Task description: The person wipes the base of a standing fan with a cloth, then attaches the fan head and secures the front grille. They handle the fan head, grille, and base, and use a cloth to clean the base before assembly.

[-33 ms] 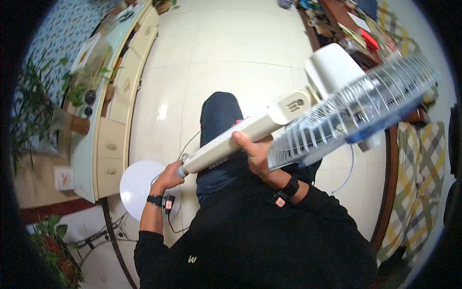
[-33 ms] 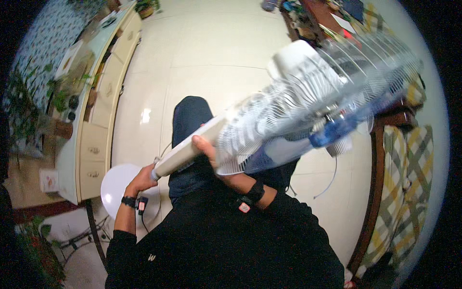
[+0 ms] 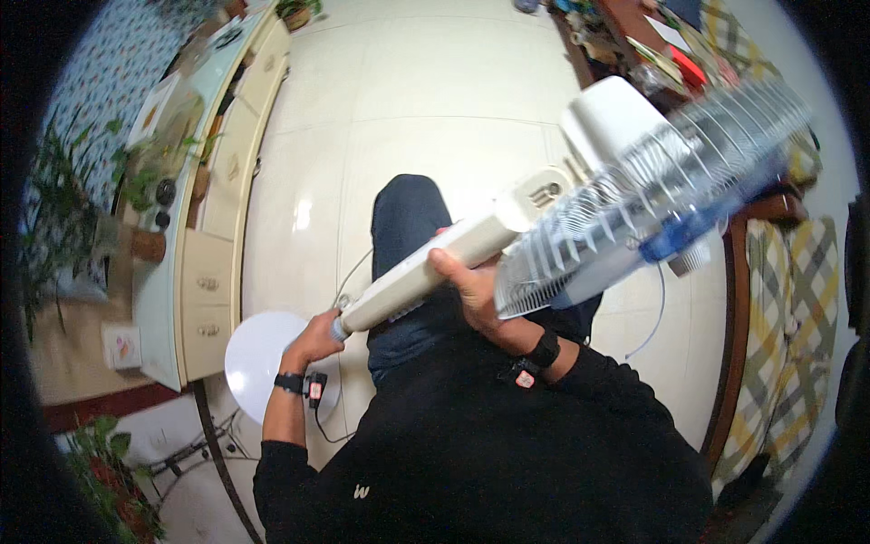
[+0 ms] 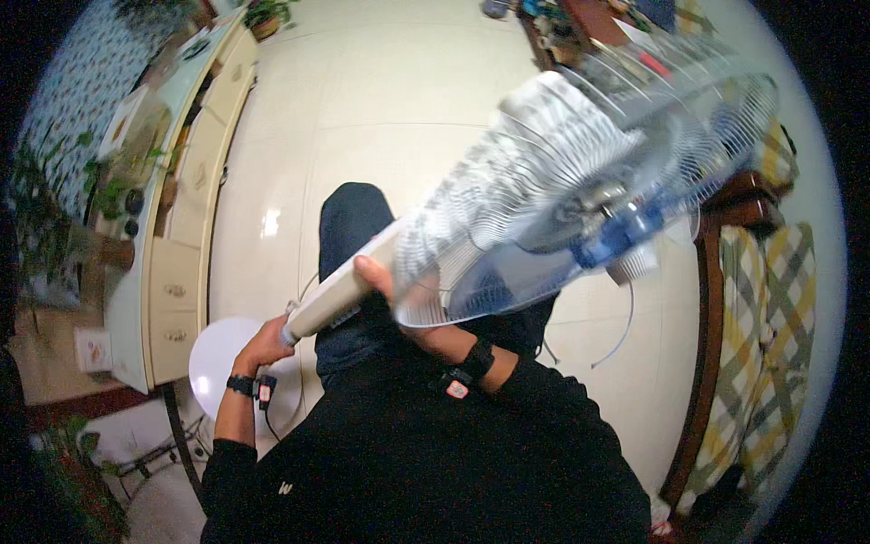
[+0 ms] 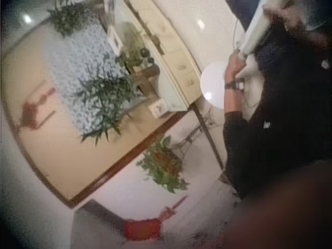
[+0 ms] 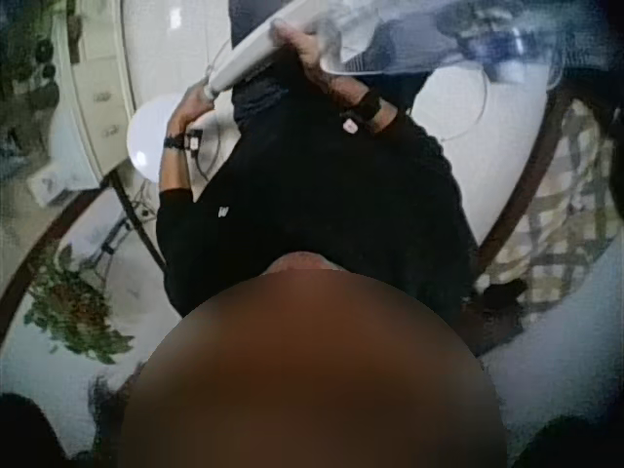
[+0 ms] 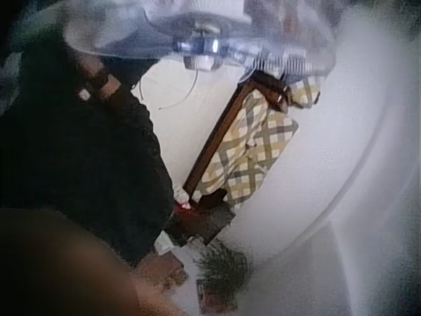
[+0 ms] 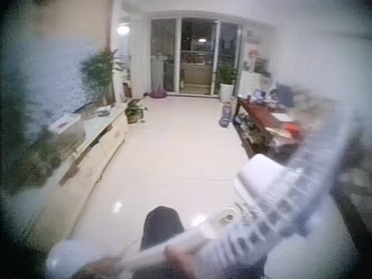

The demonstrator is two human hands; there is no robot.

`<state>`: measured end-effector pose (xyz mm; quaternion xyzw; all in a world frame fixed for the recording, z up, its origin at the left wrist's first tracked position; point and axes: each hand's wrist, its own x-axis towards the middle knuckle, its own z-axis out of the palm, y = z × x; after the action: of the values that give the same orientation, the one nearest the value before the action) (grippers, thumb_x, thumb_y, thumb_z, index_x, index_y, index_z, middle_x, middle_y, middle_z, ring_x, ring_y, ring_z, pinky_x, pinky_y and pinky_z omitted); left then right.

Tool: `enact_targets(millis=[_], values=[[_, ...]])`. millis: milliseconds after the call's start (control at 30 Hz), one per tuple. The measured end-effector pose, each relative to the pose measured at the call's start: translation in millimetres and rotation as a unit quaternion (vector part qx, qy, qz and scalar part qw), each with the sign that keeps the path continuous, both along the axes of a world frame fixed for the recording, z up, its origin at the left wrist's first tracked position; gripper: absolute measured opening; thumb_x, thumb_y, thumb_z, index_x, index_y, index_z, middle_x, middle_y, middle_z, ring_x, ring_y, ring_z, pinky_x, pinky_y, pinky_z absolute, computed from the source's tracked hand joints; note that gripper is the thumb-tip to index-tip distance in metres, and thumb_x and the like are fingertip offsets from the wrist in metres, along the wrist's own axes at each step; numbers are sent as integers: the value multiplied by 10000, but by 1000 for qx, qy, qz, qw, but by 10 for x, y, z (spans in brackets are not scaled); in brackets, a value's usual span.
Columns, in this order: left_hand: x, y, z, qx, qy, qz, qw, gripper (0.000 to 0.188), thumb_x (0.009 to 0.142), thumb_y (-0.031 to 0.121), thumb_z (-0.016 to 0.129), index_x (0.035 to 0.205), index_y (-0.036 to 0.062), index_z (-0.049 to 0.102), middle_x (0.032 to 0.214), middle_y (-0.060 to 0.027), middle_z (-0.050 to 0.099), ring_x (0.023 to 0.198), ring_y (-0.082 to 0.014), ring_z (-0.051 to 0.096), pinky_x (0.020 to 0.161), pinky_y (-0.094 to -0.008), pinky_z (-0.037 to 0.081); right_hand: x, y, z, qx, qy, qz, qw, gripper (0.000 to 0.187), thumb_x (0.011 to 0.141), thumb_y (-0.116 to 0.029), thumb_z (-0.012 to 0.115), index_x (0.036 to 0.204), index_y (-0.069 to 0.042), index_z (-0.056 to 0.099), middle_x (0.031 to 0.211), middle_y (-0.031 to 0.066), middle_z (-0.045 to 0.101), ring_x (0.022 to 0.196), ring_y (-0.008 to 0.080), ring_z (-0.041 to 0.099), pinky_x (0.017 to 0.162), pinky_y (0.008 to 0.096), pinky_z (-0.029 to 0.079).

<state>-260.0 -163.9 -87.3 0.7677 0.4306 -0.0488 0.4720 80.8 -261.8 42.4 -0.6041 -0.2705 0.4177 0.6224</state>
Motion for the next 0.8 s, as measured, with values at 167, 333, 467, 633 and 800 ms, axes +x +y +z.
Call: enact_targets(millis=[167, 333, 467, 633, 800], values=[[-91, 18, 16, -72, 19, -56, 996, 484, 661, 41, 767, 1131, 7, 655, 1030, -139, 737, 965, -261, 687, 900, -387, 534, -63, -78, -22, 39, 138, 20, 990, 611, 841, -397, 867, 1204, 14, 598, 1130, 125, 630, 1021, 231, 627, 925, 357, 534], [-73, -19, -28, -59, 34, -23, 997, 512, 682, 23, 757, 1184, 11, 657, 1030, -119, 727, 948, -241, 678, 893, -367, 535, -173, 78, -160, 13, 64, -14, 998, 282, 874, -293, 856, 996, -57, 759, 956, 55, 741, 857, 139, 702, 754, 312, 590], [-68, -82, 33, -57, 58, 30, 996, 572, 698, 31, 767, 1251, 18, 623, 1081, -120, 725, 994, -252, 683, 941, -379, 532, -149, 28, -207, -2, 55, 1, 998, 283, 873, -297, 855, 987, -56, 760, 941, 53, 740, 846, 145, 702, 751, 321, 592], [46, 76, 648, -35, -23, -2, 999, 923, 685, 131, 897, 1496, 62, 461, 1384, -146, 620, 1289, -284, 586, 1111, -431, 454, -157, 16, -27, -15, 44, 11, 999, 284, 871, -301, 854, 977, -55, 760, 922, 52, 739, 833, 153, 702, 747, 332, 593], [831, 175, 1332, 90, -153, -52, 983, 1106, 652, 249, 976, 1558, 31, 380, 1508, -182, 521, 1414, -333, 495, 1178, -437, 399, -168, 17, 17, -16, 65, 13, 998, 294, 879, -303, 842, 994, -49, 749, 933, 55, 731, 844, 164, 696, 762, 345, 589]])
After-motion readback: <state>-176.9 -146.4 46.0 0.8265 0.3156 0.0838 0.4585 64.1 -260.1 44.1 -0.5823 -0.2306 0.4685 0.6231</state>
